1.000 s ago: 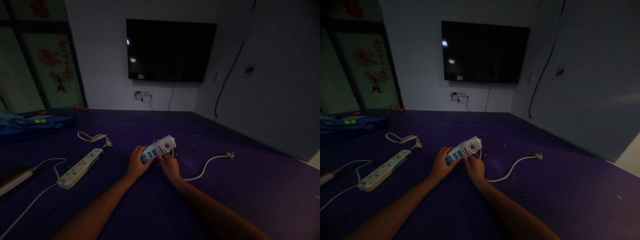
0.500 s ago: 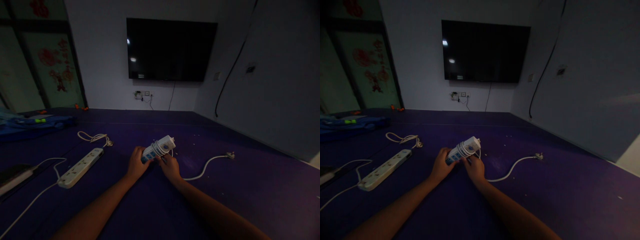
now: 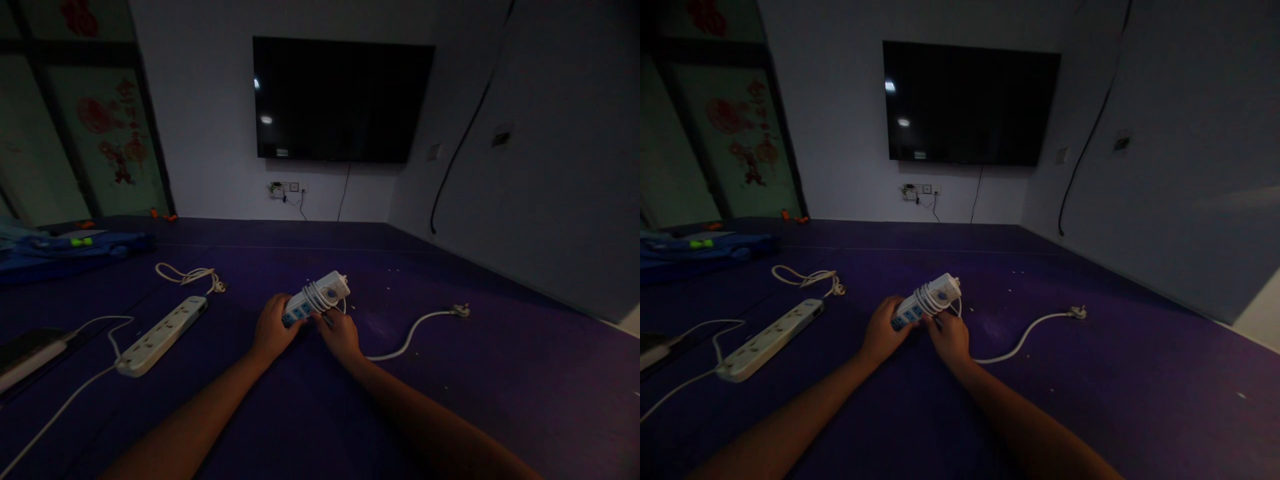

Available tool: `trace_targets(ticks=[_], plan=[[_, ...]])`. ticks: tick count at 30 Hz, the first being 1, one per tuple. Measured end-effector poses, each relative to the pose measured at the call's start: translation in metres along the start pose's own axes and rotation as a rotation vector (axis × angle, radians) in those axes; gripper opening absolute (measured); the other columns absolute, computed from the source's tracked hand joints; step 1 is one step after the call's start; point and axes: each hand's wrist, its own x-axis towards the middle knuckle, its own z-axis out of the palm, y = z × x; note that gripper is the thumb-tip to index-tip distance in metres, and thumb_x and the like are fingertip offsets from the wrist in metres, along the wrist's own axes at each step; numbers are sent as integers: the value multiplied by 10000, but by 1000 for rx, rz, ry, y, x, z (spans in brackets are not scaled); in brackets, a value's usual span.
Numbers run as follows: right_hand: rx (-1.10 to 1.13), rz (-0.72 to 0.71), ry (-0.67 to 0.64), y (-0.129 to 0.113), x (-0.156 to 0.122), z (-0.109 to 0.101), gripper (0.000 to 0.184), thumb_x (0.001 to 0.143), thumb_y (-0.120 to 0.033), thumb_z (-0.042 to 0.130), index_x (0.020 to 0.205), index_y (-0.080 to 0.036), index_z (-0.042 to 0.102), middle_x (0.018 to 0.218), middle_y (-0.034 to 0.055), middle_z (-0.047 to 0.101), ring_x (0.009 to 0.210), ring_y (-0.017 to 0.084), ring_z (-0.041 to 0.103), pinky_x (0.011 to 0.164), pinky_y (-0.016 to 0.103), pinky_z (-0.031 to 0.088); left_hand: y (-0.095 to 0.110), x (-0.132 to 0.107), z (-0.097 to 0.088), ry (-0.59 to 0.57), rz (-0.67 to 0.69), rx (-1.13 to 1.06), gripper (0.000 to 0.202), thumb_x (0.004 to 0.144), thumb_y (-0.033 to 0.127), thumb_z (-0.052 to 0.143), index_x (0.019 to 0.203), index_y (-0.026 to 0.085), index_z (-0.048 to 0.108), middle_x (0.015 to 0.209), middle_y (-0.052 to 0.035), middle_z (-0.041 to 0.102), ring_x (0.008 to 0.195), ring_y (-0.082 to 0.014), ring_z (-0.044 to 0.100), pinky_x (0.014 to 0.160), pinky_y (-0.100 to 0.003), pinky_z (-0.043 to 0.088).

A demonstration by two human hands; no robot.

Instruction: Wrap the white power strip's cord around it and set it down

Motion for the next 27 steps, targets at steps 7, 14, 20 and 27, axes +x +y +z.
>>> trace_targets(ticks=[7,14,20,27], plan=[[-181,0,-38,-4,-1,-2,332,887,-423,420,843,-190,652,749,70,701,691,188,657,549,231,357,6,-3,-1,48,44,155,347,701,293,655,1001,189,516,926,-73,599,906,-236,571,781,-357,474],[-367,51,-111,-11,1,-9,410,899,-483,367,889,-203,667,793,69,701,736,188,663,565,223,365,11,-5,-2,132,89,331,363,716,284,648,1035,161,528,941,-91,618,908,-242,569,781,-363,472],[-394,47,-143,-16,3,-13,453,902,-504,334,905,-215,683,803,68,706,753,185,663,586,224,386,13,-4,-3,137,151,412,345,736,305,636,1034,155,549,953,-94,635,874,-240,571,773,-358,463],[-431,25,-158,-16,4,-14,485,890,-533,335,874,-201,687,785,83,701,748,190,660,597,229,391,8,-2,-5,135,221,464,320,766,292,597,1051,154,558,975,-101,635,872,-246,570,776,-360,448]])
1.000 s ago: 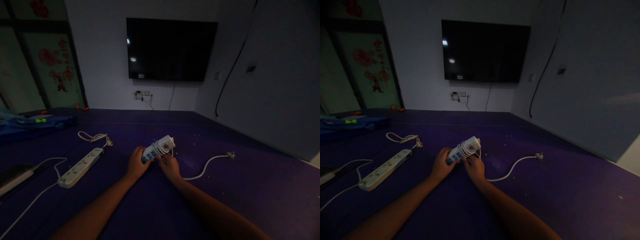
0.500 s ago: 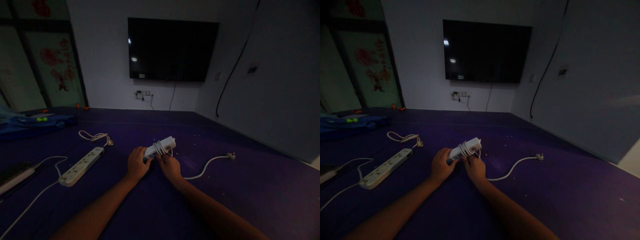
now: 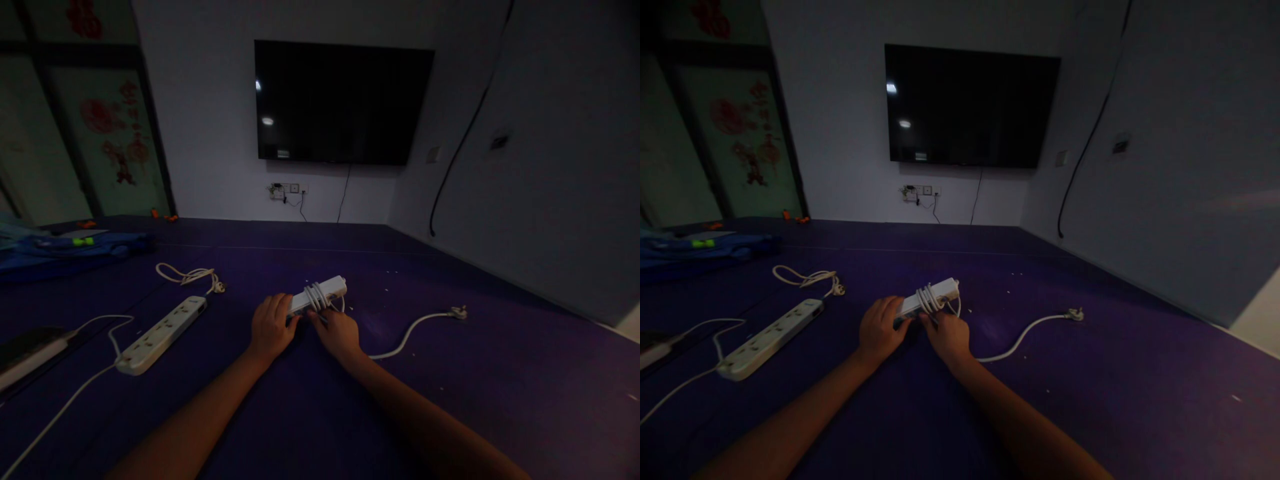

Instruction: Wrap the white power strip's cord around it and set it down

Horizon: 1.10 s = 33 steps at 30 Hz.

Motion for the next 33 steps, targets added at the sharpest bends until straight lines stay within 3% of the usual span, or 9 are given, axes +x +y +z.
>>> trace_targets(ticks=[6,10,13,17,22,28,33], plan=[[75,-11,28,1,-4,0,556,838,-633,353,871,-181,675,769,86,694,719,200,652,562,235,361,-5,-2,2,11,50,9,270,789,253,552,1035,143,563,964,-107,641,878,-243,568,751,-352,426],[191,-45,42,1,-7,3,578,862,-610,320,808,-149,663,725,92,678,681,185,635,542,235,328,-8,-3,3,46,117,11,285,852,326,468,1040,136,567,960,-110,648,878,-241,559,726,-351,406],[296,-17,64,-2,-10,6,617,875,-607,270,776,-144,666,675,92,661,657,187,626,535,242,322,-7,-4,3,74,158,20,274,870,287,433,1062,145,568,969,-105,653,917,-236,552,746,-349,398],[477,30,124,-5,-12,9,666,859,-640,243,765,-136,669,692,100,665,681,204,627,568,251,360,-3,-4,2,116,215,31,251,869,231,430,1062,166,578,954,-93,662,936,-227,553,787,-351,396],[762,71,185,-4,-11,14,602,799,-661,366,842,-137,661,786,90,690,748,221,633,638,273,433,-4,-3,3,159,292,18,206,860,213,474,1032,171,578,928,-72,673,900,-218,565,781,-343,412],[829,93,227,-4,-7,15,487,766,-589,490,892,-147,652,842,78,693,772,223,635,688,295,463,-8,-4,4,40,206,-166,264,837,354,529,1022,171,570,953,-88,663,943,-224,572,813,-363,441],[785,80,251,2,-3,19,421,766,-528,528,926,-155,640,855,78,689,766,218,631,675,289,467,-7,-3,3,-156,-44,-465,606,709,523,626,1183,169,496,1069,-121,630,984,-249,584,854,-408,458]])
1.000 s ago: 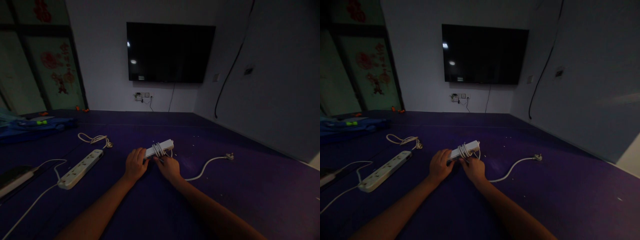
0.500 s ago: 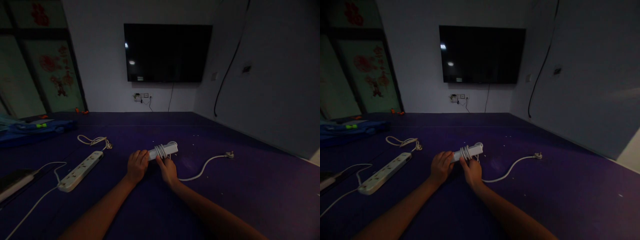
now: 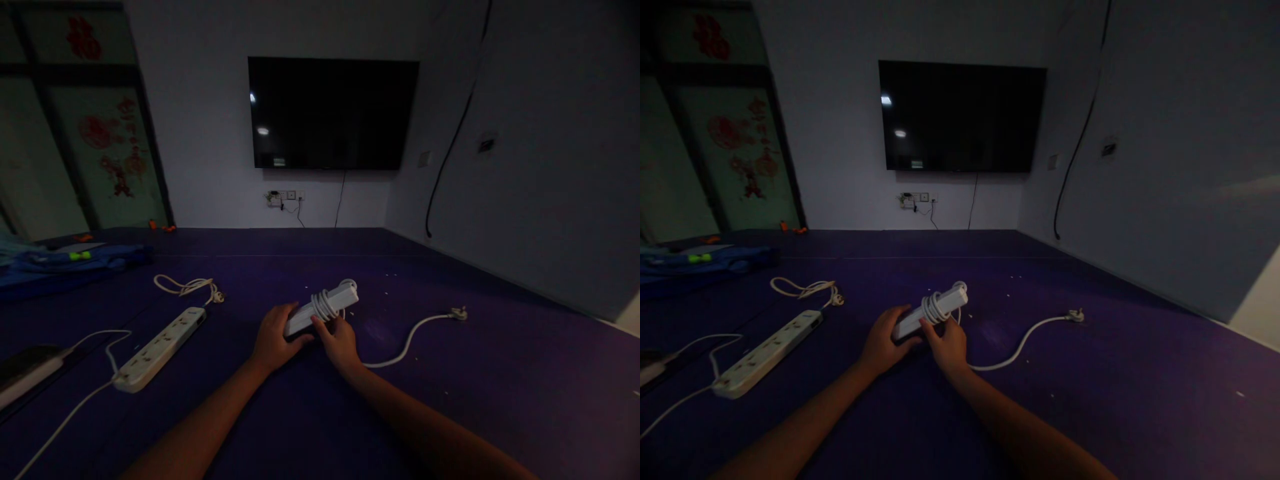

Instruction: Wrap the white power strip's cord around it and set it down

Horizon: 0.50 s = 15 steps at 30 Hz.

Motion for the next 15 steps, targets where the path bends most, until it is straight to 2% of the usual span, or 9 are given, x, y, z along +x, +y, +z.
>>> trace_targets(ticks=[3,7,11,15], plan=[[-16,-12,-38,2,2,0,388,769,-502,541,914,-153,632,866,82,691,766,217,633,669,284,473,-1,1,0,-82,-152,-223,644,696,494,644,1222,161,478,1114,-131,620,1001,-251,592,857,-405,467],[-44,-98,-94,2,1,0,353,763,-475,564,900,-157,634,890,77,694,786,209,633,694,274,474,-1,5,-1,-180,-263,-503,532,717,447,631,1153,153,544,1096,-116,635,971,-232,607,825,-361,481],[-93,-128,-125,2,1,-3,356,767,-478,557,881,-152,640,837,73,693,729,190,628,658,255,462,0,6,-4,-268,-336,-482,389,712,469,624,939,153,625,860,-59,664,785,-194,611,677,-302,484],[-204,-153,-192,2,4,-8,376,761,-493,562,884,-147,647,814,73,688,721,189,626,645,249,443,1,4,-4,-222,-302,-381,399,682,465,654,918,146,615,827,-52,637,759,-182,591,662,-291,467]])
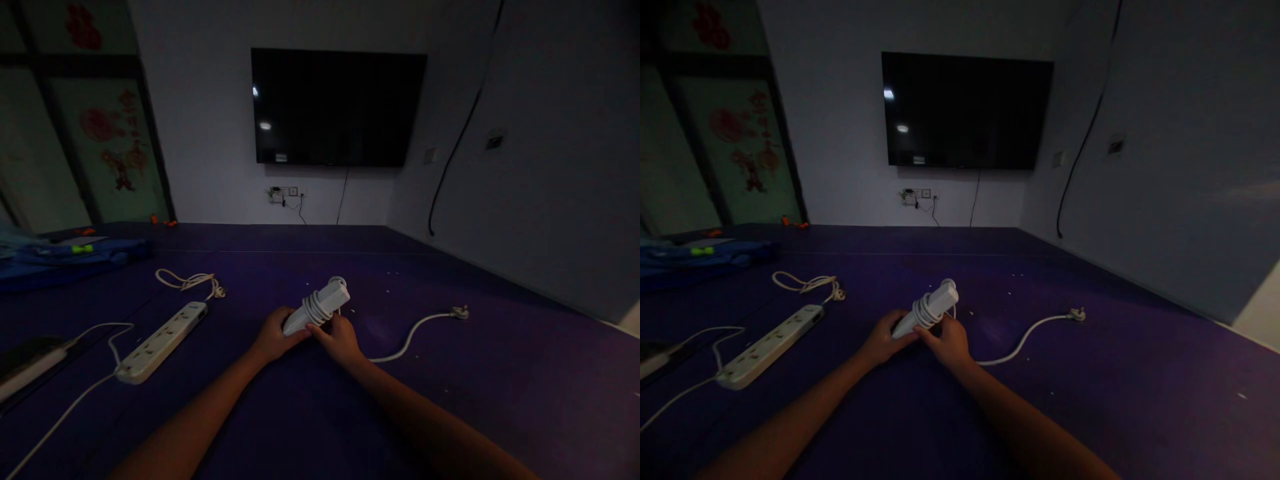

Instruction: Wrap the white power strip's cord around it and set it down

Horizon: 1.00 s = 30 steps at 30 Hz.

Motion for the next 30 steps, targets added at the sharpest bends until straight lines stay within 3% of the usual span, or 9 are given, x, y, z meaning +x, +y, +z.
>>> trace_targets(ticks=[9,16,23,27,30], plan=[[-239,-25,-92,1,4,-6,442,781,-558,519,889,-150,648,765,68,678,687,181,621,583,233,384,1,0,-2,159,179,245,414,669,461,675,941,159,595,896,-81,627,830,-200,600,714,-311,485],[-373,14,-122,-4,6,-11,474,805,-582,482,911,-148,641,858,98,683,767,196,637,605,237,375,2,-3,3,356,265,444,499,700,524,629,1030,161,536,935,-108,613,888,-230,597,744,-331,497],[-462,67,-146,-14,9,-13,473,837,-588,429,941,-171,625,836,91,686,752,196,644,594,239,371,0,-3,5,487,271,704,530,707,497,629,1085,144,509,999,-139,611,948,-265,589,794,-356,481],[-467,77,-149,-21,8,-13,525,800,-654,422,873,-182,639,763,67,679,701,186,644,565,232,376,-1,-3,7,511,237,750,501,710,434,626,1107,152,510,1045,-145,607,970,-274,585,804,-366,473],[-446,67,-159,-25,8,-15,506,808,-644,421,926,-203,638,772,49,683,705,178,647,572,230,385,0,-1,6,551,235,763,499,711,434,627,1099,141,514,1042,-149,610,978,-279,584,809,-367,468]])
